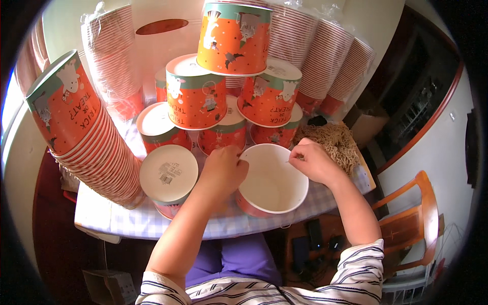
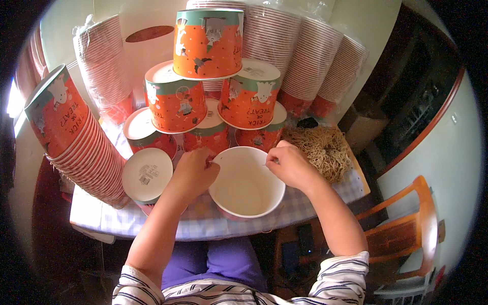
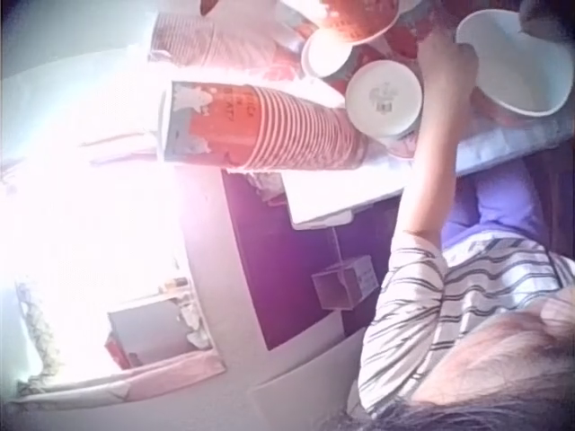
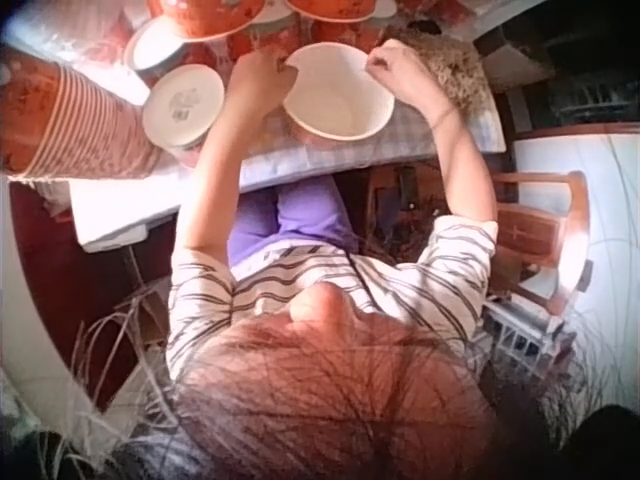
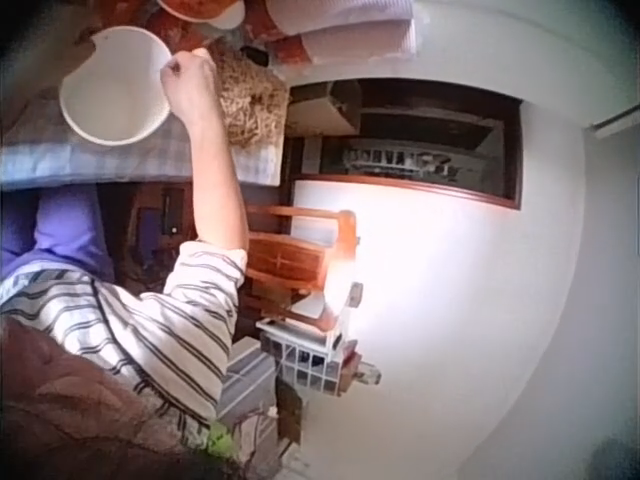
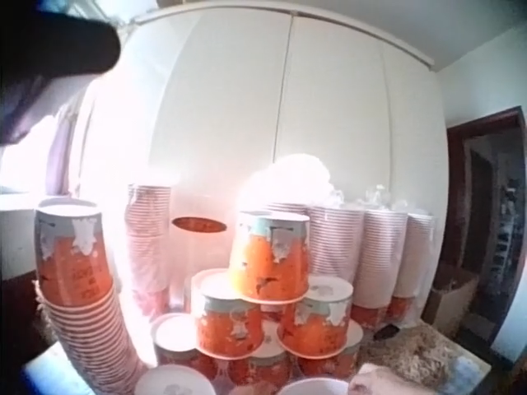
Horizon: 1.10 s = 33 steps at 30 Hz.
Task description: Attaching string handles to paper buckets by threading the string through pre-punched holes.
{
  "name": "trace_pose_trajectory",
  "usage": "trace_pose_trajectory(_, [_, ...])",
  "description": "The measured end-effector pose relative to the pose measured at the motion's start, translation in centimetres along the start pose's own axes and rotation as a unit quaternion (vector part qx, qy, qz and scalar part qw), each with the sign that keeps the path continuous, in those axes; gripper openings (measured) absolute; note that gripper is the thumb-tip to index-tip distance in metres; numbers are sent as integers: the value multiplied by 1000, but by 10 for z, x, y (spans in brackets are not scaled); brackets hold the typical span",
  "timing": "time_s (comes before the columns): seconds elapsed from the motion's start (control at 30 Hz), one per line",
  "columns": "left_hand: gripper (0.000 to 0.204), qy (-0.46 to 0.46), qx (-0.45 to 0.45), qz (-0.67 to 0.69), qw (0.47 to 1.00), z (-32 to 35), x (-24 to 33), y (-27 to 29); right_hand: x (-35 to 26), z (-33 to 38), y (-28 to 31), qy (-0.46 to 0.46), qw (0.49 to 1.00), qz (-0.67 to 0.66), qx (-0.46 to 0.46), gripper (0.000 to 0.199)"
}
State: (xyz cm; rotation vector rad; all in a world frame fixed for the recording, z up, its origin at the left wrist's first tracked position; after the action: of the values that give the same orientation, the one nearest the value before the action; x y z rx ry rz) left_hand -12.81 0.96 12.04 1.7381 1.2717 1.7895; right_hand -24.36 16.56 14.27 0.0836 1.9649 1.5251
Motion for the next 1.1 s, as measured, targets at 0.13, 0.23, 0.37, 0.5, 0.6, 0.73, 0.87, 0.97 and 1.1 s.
trace_pose_trajectory(0.13, [30,16,-32,180,983,35,9,2,-6,-14,-9,52,998,27,-21,11])
trace_pose_trajectory(0.23, [30,44,-42,257,964,59,0,-16,-14,-27,-11,105,994,22,-3,10])
trace_pose_trajectory(0.37, [24,17,14,264,964,76,-20,-20,-52,-23,-13,146,989,-33,17,9])
trace_pose_trajectory(0.5, [22,49,6,278,959,72,-24,-25,-62,-3,-19,119,983,-133,-40,11])
trace_pose_trajectory(0.6, [22,46,6,266,963,67,-27,-30,-62,-3,-34,115,981,-146,-48,15])
trace_pose_trajectory(0.73, [21,19,39,259,965,66,-26,-26,-54,-10,-61,51,975,-183,-115,16])
trace_pose_trajectory(0.87, [21,16,32,240,970,65,-24,-25,-58,-11,-61,67,976,-184,-99,15])
trace_pose_trajectory(0.97, [21,19,37,236,971,64,-23,-23,-57,-12,-63,79,979,-170,-80,14])
trace_pose_trajectory(1.1, [20,13,42,229,972,64,-23,-20,-56,-13,-62,74,980,-168,-71,13])
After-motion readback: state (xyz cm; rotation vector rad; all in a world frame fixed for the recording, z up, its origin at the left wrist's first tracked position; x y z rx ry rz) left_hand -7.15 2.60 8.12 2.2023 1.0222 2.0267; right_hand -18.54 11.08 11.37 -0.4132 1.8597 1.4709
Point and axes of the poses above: each hand's wrist, its own z-axis away from the middle knuckle, its own y-axis out of the back of the hand, x = y × z, the point moved 9 cm from there along -z, towards the middle knuckle, and after that the axes turned 5 degrees about -x, right-handed, at the moved point
